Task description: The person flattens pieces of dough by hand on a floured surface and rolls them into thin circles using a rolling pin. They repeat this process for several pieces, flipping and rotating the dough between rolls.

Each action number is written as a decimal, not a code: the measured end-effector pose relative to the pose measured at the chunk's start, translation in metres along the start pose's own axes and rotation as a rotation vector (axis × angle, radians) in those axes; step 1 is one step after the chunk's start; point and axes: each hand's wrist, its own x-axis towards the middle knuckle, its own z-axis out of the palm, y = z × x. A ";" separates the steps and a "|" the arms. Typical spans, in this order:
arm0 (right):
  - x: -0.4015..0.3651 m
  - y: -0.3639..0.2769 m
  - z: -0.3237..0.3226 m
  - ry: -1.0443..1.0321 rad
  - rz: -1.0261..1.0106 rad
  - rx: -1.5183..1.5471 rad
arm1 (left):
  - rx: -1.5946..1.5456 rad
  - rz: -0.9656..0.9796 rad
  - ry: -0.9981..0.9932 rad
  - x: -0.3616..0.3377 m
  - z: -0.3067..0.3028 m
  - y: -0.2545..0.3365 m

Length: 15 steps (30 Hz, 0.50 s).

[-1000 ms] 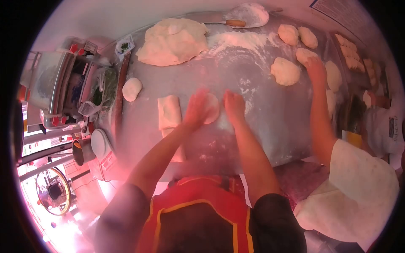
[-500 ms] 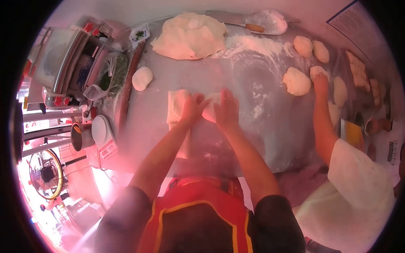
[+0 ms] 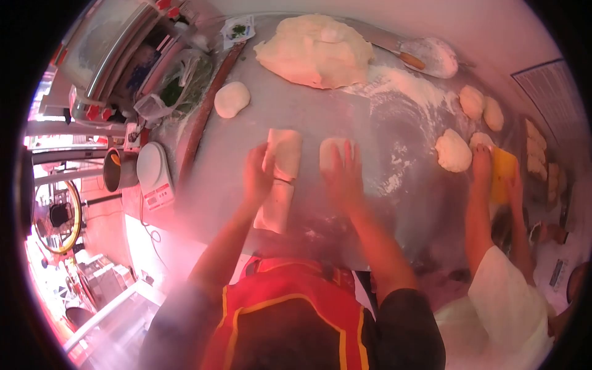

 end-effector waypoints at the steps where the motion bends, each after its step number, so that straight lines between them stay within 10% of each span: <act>1: 0.020 0.011 0.006 0.000 -0.014 0.011 | 0.115 0.086 0.077 0.001 -0.005 -0.020; 7: 0.149 -0.001 0.064 -0.031 -0.169 0.146 | 0.095 -0.330 -0.176 0.025 -0.009 -0.016; 13: 0.092 -0.053 0.017 -0.119 0.551 0.487 | 0.079 -0.354 -0.429 0.044 -0.017 -0.003; 15: 0.055 -0.048 0.034 -0.090 0.758 0.689 | 0.105 -0.046 -0.213 0.031 0.003 -0.020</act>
